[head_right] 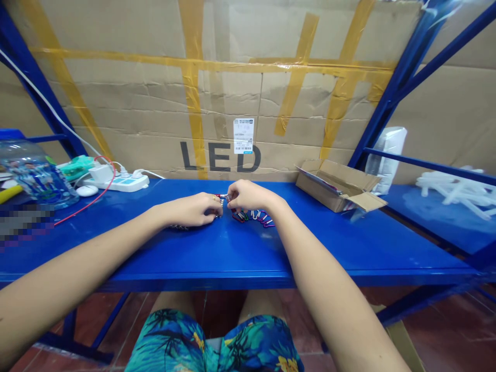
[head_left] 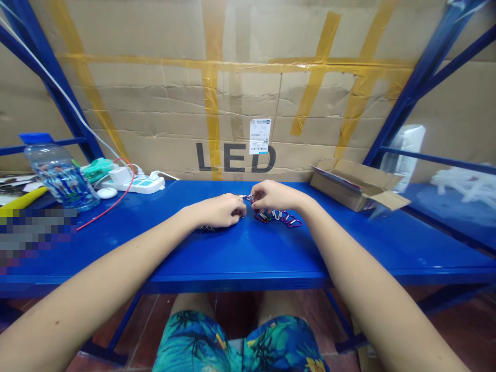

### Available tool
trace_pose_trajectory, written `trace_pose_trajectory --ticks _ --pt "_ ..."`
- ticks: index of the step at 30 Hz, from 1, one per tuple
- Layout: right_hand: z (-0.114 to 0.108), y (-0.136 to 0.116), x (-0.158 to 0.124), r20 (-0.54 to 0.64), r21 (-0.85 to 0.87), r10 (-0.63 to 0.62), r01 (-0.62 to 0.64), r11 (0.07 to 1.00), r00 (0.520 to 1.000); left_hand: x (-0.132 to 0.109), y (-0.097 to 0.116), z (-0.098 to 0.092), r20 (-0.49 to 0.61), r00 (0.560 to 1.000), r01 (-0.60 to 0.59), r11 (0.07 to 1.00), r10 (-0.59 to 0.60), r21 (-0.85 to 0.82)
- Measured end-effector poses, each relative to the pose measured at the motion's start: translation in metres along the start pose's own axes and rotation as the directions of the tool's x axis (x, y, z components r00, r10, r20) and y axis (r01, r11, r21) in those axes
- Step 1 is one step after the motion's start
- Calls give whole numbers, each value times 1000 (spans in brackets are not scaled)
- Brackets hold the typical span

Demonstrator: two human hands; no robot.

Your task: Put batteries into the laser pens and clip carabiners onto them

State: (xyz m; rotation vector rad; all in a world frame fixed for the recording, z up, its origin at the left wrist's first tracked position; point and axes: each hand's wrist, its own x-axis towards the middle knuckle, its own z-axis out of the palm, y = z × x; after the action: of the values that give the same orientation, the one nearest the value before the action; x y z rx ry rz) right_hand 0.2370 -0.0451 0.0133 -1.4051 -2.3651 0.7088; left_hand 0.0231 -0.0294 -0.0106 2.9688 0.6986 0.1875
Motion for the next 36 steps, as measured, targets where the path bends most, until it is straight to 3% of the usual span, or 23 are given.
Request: trace_pose_trajectory --ticks 5,9,14,20,29,36 --pt "0 2 0 -4 -26 -5 5 1000 1000 -3 2 -4 11 1000 19 997 -19 -68" --pt "0 2 0 -4 -12 -7 7 1000 1000 -6 0 -9 7 997 78 997 -78 -26" --pt "1 -1 0 84 120 -63 53 991 994 -8 -2 -14 38 991 124 992 -125 29" --pt "5 -2 1 157 210 -143 109 972 977 -6 -5 -13 45 995 88 995 -91 50" --pt "4 -1 0 164 193 -149 116 974 975 -10 -2 -20 99 984 149 989 -146 -20" --pt "3 -2 -1 155 171 -125 98 980 980 -10 -8 -22 67 984 163 986 -166 42"
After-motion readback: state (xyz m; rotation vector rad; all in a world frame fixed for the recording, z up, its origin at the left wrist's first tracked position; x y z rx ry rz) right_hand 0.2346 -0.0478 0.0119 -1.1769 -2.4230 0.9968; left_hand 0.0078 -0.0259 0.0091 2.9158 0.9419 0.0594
